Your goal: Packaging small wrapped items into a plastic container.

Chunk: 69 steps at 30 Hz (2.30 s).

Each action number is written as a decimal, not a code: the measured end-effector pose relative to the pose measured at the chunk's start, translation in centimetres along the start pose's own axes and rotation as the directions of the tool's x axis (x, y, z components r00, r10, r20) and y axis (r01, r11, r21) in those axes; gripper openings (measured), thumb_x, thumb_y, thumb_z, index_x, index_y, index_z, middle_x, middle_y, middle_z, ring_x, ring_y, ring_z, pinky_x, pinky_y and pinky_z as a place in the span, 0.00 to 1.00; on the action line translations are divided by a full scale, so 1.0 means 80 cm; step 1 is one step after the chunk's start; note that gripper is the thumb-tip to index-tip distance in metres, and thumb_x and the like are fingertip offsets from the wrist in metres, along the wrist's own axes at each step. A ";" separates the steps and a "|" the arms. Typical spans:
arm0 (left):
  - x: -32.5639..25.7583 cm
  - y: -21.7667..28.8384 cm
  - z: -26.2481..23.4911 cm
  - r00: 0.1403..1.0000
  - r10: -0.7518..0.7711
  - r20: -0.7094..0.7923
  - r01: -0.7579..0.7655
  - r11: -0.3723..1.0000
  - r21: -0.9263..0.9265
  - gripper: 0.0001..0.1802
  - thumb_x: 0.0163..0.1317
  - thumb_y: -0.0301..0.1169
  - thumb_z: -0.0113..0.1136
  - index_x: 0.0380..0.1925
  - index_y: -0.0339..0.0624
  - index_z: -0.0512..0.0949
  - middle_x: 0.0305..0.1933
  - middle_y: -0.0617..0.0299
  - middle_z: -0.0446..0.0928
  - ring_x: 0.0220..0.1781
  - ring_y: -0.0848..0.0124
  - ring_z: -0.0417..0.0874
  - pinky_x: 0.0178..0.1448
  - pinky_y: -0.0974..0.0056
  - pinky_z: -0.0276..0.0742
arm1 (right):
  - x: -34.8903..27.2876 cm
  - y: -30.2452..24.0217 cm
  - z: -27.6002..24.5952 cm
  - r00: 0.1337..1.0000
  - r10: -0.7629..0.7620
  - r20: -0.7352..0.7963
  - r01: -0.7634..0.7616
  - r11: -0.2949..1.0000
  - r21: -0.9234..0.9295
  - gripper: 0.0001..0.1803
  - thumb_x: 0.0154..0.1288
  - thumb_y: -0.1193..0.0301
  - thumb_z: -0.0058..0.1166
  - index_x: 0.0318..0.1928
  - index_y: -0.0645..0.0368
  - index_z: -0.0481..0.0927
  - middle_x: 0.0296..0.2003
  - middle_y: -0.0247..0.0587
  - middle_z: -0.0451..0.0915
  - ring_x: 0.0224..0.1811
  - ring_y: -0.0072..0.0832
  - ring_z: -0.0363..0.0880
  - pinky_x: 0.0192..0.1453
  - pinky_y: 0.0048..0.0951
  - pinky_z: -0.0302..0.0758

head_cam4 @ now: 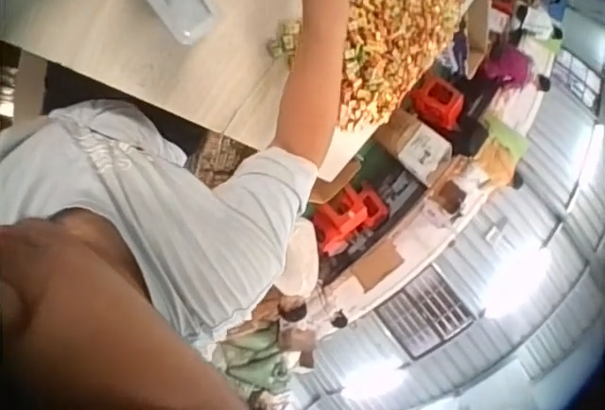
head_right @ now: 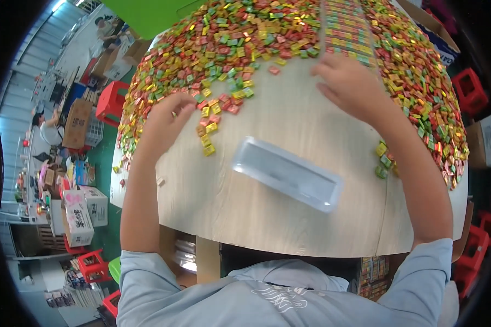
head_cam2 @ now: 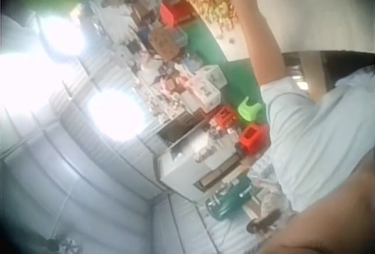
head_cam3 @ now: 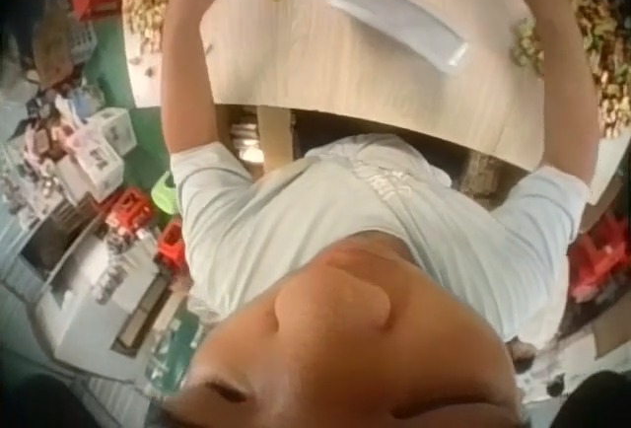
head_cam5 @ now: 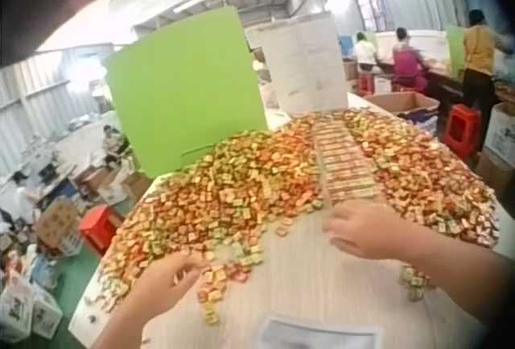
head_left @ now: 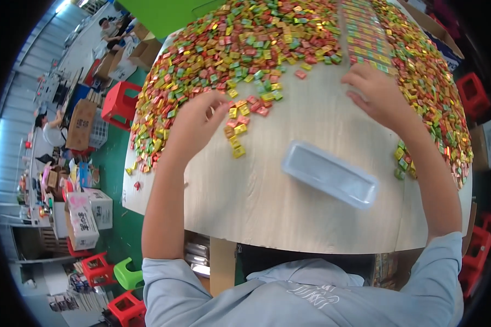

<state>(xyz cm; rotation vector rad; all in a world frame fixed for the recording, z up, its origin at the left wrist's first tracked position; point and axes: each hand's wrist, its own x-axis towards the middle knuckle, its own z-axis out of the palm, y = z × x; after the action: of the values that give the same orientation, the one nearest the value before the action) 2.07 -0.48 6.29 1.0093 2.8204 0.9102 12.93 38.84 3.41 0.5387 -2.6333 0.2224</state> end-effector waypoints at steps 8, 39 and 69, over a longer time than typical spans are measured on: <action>-0.065 -0.032 0.025 0.969 0.215 0.119 -0.229 0.967 0.115 0.10 0.63 0.31 0.72 0.44 0.47 0.85 0.38 0.60 0.81 0.41 0.62 0.85 0.47 0.58 0.81 | 0.090 -0.100 0.109 0.950 -0.270 0.159 0.236 0.951 0.202 0.17 0.66 0.72 0.64 0.54 0.54 0.81 0.49 0.45 0.81 0.54 0.47 0.82 0.57 0.44 0.79; -0.061 -0.042 0.063 0.964 0.263 -0.035 -0.260 0.962 0.087 0.19 0.58 0.38 0.76 0.43 0.42 0.80 0.37 0.59 0.79 0.42 0.57 0.82 0.48 0.54 0.74 | 0.088 -0.180 0.121 0.946 -0.283 0.155 0.168 0.841 0.514 0.14 0.57 0.72 0.73 0.43 0.57 0.82 0.49 0.37 0.83 0.47 0.42 0.81 0.50 0.41 0.81; -0.234 0.097 0.093 0.893 0.416 0.173 -0.444 0.880 0.172 0.35 0.75 0.67 0.44 0.66 0.58 0.81 0.75 0.48 0.70 0.78 0.47 0.68 0.77 0.44 0.62 | 0.081 -0.128 0.124 0.970 -0.230 0.079 0.143 0.803 0.578 0.10 0.66 0.72 0.67 0.38 0.57 0.76 0.38 0.44 0.81 0.45 0.44 0.81 0.48 0.46 0.77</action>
<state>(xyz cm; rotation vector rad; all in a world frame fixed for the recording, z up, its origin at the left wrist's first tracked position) 22.85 -2.74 0.89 1.7073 2.6636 0.5390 7.92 24.96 -1.79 1.0404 -2.6009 0.9634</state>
